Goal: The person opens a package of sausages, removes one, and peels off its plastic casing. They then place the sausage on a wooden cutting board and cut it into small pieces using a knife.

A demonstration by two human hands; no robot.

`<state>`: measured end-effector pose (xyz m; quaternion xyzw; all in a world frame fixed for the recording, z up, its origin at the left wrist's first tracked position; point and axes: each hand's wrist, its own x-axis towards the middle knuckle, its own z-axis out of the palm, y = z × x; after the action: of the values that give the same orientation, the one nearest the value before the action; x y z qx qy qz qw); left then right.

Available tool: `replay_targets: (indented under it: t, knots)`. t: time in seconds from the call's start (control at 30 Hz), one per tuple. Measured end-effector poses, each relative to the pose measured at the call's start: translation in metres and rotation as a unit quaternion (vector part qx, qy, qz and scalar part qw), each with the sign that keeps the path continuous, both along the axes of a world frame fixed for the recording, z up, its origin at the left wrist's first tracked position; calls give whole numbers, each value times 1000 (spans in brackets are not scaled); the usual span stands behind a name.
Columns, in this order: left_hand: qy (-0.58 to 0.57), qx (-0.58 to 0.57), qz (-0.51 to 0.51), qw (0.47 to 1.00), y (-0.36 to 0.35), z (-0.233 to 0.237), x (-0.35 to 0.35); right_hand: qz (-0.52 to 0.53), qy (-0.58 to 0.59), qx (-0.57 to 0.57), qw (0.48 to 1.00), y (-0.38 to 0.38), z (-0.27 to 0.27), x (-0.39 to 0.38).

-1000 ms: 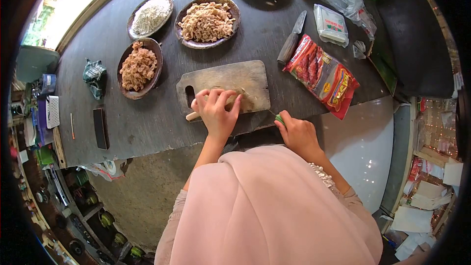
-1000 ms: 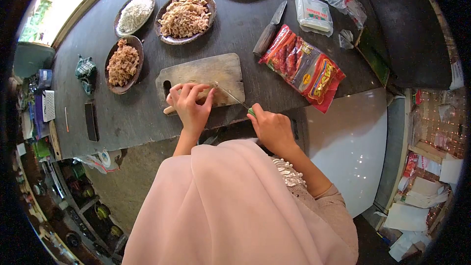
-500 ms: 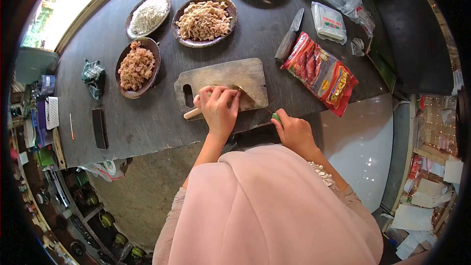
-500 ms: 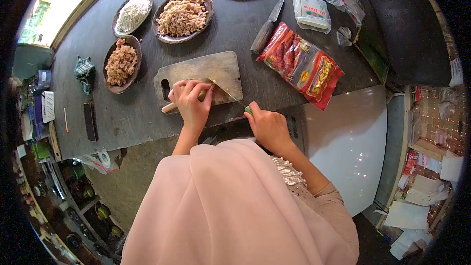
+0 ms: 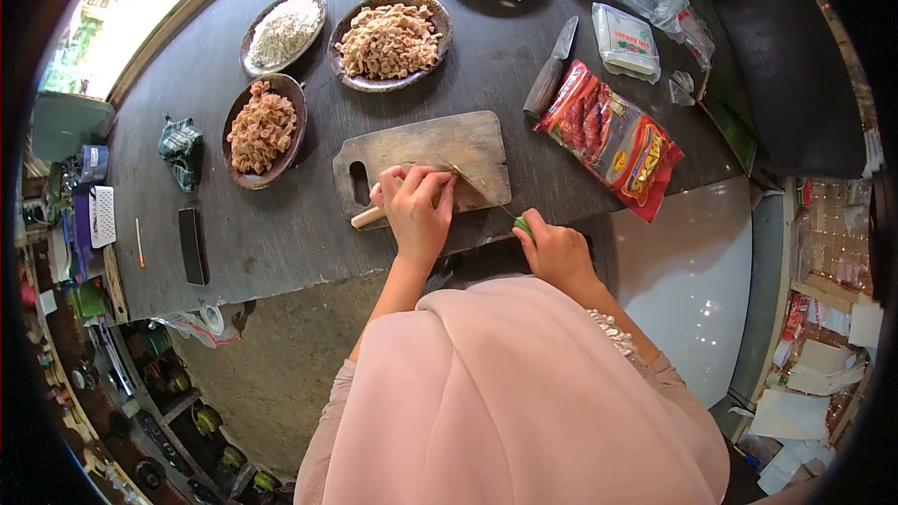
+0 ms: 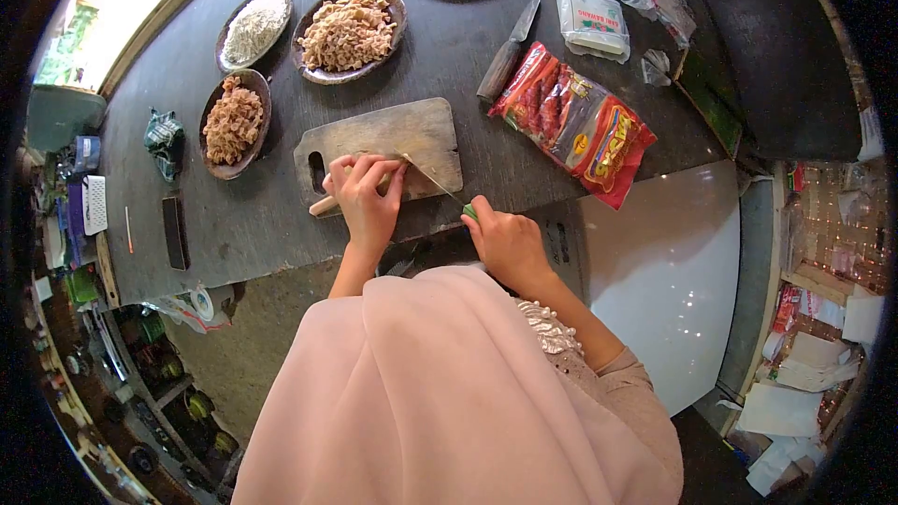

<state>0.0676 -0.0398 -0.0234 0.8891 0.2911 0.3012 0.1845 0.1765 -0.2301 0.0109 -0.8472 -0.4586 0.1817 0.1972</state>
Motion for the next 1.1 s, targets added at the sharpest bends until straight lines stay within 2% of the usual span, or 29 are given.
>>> replay_targets:
  t: [0.27,0.33,0.77,0.87,0.93,1.03,1.1]
  knots:
    - [2,-3,-5,1000,0,1,0,-3,11,17,1000,0,6,-1]
    - [-3,-11,2,1000,0,-1,1,-6,5,-12,1000,1,3,0]
    - [-2,-3,13,1000,-3,-2,2,-2,49,-19,999,-5,5,7]
    - [4,-3,12,1000,-2,0,2,-16,84,-10,996,-3,11,14]
    - [16,-16,9,1000,-2,2,3,-41,180,38,982,-6,13,21]
    - [-2,-24,-7,1000,-2,8,11,-52,240,58,968,-7,17,32]
    - [-4,-1,-29,1000,4,9,18,-43,244,75,966,-7,19,37]
